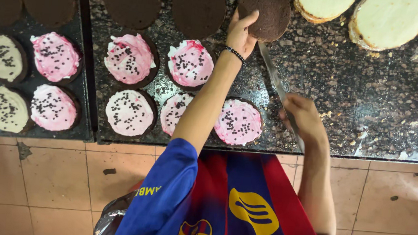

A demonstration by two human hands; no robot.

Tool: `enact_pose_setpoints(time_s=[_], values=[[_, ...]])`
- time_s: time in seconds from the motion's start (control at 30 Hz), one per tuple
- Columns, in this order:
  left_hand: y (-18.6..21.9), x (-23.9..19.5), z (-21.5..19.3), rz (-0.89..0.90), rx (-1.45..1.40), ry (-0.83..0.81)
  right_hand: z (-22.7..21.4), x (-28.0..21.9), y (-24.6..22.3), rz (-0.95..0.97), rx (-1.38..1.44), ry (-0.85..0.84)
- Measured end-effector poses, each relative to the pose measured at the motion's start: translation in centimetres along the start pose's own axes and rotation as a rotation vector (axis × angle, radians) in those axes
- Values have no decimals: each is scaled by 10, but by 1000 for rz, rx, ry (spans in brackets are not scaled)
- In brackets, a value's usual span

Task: The person places round chocolate cake layers onto cream-covered bases using a metal spatula and their hands.

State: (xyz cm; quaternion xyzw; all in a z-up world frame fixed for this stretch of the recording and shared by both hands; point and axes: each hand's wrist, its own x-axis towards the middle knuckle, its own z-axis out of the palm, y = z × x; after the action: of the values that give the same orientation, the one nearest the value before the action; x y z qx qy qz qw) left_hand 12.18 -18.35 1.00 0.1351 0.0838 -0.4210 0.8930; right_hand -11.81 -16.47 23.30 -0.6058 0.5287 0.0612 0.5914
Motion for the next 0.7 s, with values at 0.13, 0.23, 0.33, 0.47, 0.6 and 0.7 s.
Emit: enact_pose_setpoints(time_s=[0.13,0.23,0.33,0.47,0.6,0.7], values=[[11,-22,6,-72,3,56,-14,-8,6,76,-47,70],[28,-59,19,-117,15,67,-1,15,-7,7,-50,80],[55,-103,43,-155,51,60,11,29,-22,-91,-102,61],[94,-178,73,-164,22,-62,5,-3,-8,-200,-154,19],[104,-265,98,-157,72,-16,-15,-59,40,-265,-275,-75],[99,-314,107,-128,192,45,-24,-82,74,-179,-244,-147]])
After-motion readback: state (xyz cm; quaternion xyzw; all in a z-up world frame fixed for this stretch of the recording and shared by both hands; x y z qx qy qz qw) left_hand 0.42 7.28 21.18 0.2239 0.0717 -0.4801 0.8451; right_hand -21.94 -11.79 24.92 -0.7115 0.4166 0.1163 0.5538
